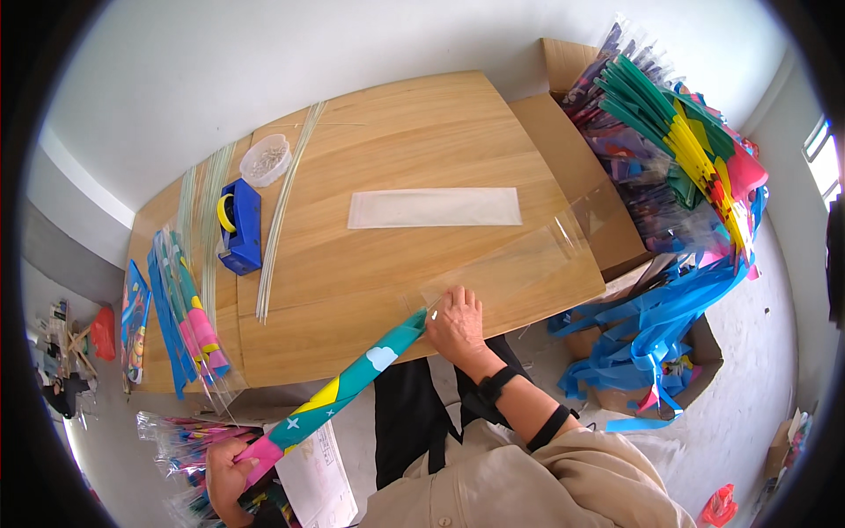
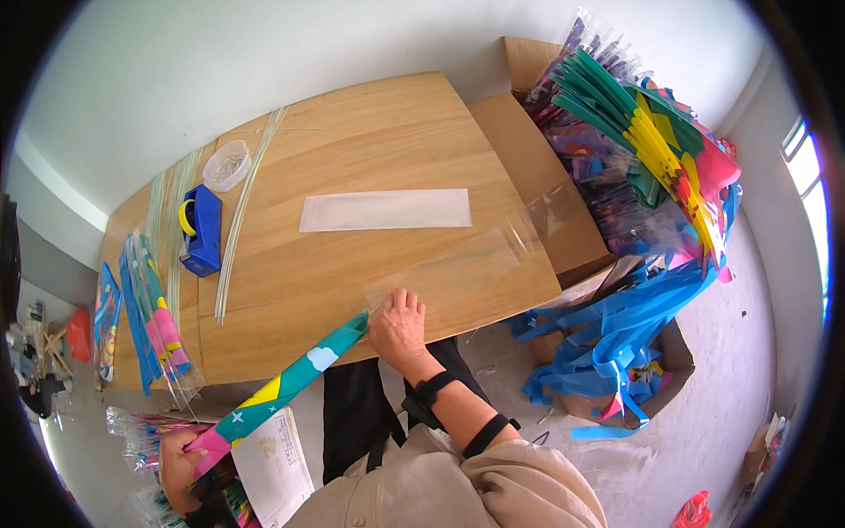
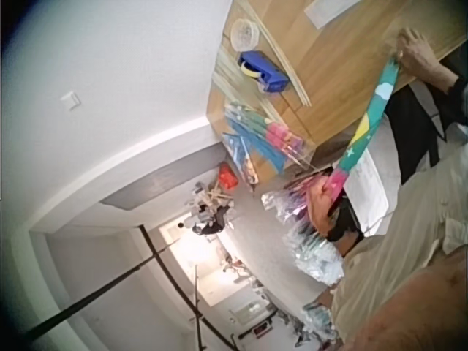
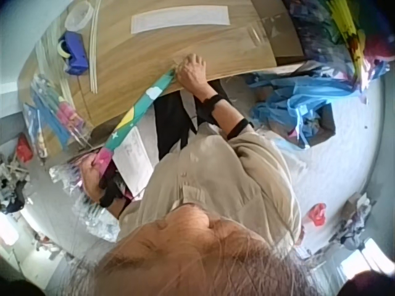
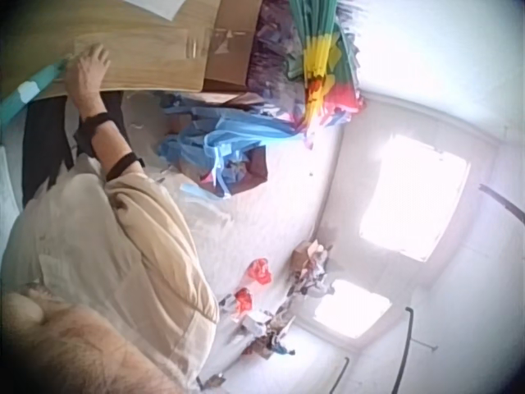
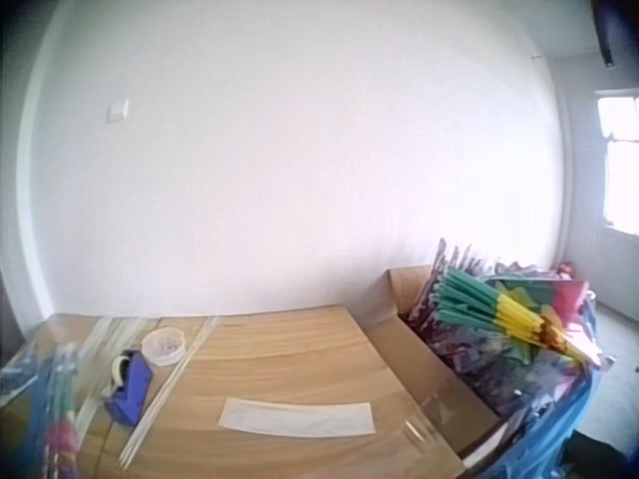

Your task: Assembling a colorful paper kite by folding material, inserting support sticks, and placing it into a plastic sleeve.

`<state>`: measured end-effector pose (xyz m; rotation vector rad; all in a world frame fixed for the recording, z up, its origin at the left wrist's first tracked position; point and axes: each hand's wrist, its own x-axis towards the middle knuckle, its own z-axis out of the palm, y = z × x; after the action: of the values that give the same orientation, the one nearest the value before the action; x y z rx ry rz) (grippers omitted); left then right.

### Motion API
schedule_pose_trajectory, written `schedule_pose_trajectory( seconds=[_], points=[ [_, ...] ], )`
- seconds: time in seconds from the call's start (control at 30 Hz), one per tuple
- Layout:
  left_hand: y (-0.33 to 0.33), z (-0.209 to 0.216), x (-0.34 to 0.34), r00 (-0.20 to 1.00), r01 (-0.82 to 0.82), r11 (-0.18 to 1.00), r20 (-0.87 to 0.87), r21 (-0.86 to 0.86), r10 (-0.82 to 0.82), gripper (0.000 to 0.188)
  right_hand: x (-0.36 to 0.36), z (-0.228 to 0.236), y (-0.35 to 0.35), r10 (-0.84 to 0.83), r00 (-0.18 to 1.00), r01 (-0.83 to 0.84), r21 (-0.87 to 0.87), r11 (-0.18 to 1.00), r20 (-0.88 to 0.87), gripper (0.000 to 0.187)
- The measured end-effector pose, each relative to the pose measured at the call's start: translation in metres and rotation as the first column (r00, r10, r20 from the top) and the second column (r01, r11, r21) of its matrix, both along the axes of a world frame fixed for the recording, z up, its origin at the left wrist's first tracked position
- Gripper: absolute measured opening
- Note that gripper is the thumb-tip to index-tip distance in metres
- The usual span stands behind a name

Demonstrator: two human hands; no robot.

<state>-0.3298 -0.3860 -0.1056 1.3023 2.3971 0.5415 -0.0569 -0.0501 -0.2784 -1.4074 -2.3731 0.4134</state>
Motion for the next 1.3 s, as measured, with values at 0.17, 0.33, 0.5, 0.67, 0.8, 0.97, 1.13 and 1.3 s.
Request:
schedule_pose_trajectory(
  seconds=[0.17, 0.33, 0.5, 0.67, 0.8, 0.97, 1.13, 1.3],
  points=[
    [0.004, -0.008, 0.0, 0.998, -0.065, 0.997, 0.01, -0.036, 0.065, 0.022, 0.002, -0.015, 0.003, 0.018, 0.99, -0.003, 0.101, 0.995, -0.142, 0.031],
    [0.001, -0.015, 0.001, 0.999, 0.007, 0.999, 0.038, 0.035, -0.008, 0.022, 0.012, -0.015, 0.006, 0.075, 0.917, -0.062, 0.045, 0.997, -0.393, 0.009],
    [0.0, -0.022, 0.003, 0.999, -0.012, 0.999, 0.049, 0.033, 0.01, 0.022, 0.013, -0.004, -0.003, 0.034, 0.873, -0.059, -0.036, 0.998, -0.487, 0.007],
    [0.012, -0.015, 0.025, 0.998, 0.017, 0.996, -0.061, 0.089, -0.012, 0.02, 0.018, 0.017, -0.012, 0.198, 0.931, -0.153, 0.167, 0.974, -0.306, 0.01],
    [0.024, -0.01, 0.043, 0.988, 0.06, 0.988, -0.148, 0.142, -0.039, 0.019, 0.022, 0.027, -0.015, 0.221, 0.952, -0.173, 0.225, 0.959, -0.21, 0.01],
    [0.015, -0.02, 0.035, 0.998, 0.025, 0.988, -0.06, 0.155, -0.015, 0.018, 0.041, 0.031, -0.006, 0.174, 0.982, -0.156, 0.194, 0.969, -0.079, 0.011],
    [0.03, -0.035, 0.052, 0.992, 0.079, 0.992, 0.089, 0.102, -0.088, 0.018, 0.038, 0.041, -0.023, 0.343, 0.939, -0.324, 0.243, 0.914, -0.036, 0.009],
    [0.059, -0.09, 0.084, 0.952, 0.064, 0.996, 0.296, 0.059, -0.079, 0.019, 0.023, 0.064, -0.058, 0.549, 0.834, -0.544, 0.246, 0.802, 0.054, 0.008]
  ],
)
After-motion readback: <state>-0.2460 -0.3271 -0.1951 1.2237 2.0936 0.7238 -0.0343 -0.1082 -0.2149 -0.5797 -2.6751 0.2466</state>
